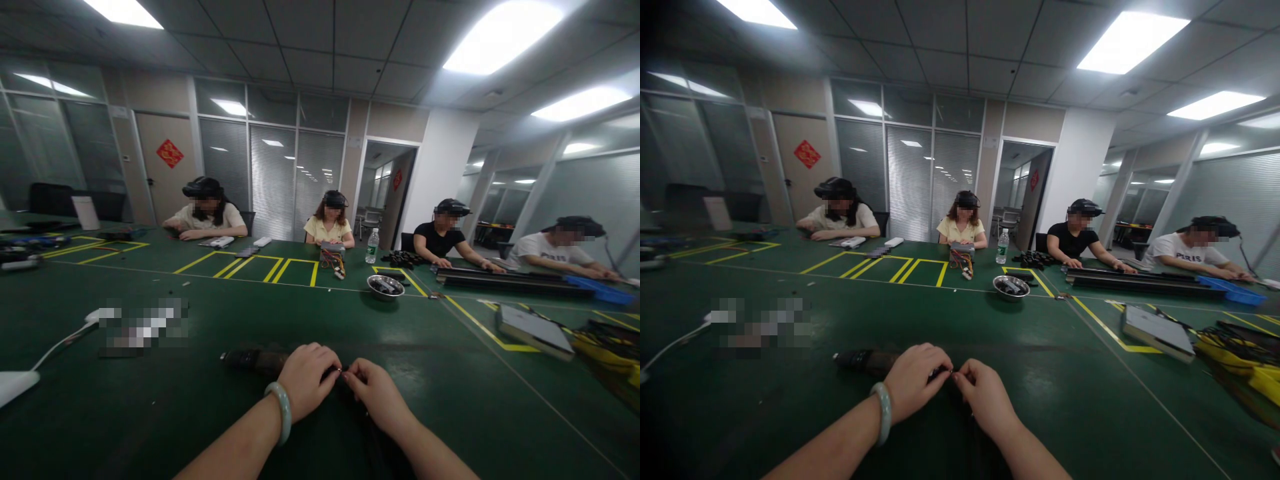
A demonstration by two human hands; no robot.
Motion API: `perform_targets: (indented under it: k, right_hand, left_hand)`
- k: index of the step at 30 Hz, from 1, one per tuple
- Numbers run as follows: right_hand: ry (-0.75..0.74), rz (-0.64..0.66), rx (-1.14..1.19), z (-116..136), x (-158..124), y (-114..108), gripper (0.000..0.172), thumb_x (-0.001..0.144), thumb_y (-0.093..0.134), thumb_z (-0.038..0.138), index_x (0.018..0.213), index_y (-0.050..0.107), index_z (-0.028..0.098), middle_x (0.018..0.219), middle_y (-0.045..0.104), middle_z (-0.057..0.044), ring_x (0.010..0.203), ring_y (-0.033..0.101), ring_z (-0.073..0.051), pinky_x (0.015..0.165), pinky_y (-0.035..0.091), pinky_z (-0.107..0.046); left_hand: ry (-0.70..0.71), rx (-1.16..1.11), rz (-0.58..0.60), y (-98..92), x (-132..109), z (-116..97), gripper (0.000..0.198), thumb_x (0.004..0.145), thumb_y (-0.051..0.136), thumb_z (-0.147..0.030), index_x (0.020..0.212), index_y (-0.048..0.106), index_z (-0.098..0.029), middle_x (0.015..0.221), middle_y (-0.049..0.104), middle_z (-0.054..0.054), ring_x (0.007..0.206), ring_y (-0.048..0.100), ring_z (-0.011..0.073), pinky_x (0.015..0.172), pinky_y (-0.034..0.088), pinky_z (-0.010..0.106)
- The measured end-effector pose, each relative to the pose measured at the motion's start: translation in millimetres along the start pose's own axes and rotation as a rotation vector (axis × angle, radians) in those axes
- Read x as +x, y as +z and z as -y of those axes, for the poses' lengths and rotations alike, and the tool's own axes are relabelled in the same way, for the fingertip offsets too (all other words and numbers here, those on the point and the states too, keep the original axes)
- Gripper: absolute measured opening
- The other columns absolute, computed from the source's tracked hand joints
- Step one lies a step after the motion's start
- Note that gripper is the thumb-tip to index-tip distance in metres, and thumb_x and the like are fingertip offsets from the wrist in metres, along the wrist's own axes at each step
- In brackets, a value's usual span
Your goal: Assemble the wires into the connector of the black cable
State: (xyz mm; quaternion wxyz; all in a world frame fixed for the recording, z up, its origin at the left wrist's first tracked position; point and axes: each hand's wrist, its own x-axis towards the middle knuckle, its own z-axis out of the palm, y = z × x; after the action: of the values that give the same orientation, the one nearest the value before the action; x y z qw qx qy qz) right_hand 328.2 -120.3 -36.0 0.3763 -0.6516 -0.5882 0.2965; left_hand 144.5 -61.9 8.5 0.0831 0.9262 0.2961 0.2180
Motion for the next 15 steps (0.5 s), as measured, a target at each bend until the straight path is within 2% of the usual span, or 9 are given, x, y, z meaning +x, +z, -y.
perform_targets:
  k: [15]
  right_hand:
    - [-0.010,0.013,-0.003,-2.5,2.1,0.5,0.018,0.087,0.053,0.035,0.079,0.056,0.019,0.056,0.054,0.005,0.048,0.048,-0.009,0.048,0.036,-0.018]
  left_hand:
    - [0.020,0.009,-0.001,-0.5,1.0,0.2,0.019,0.093,0.044,-0.029,0.092,0.062,-0.024,0.092,0.064,0.000,0.088,0.054,0.0182,0.079,0.038,0.032]
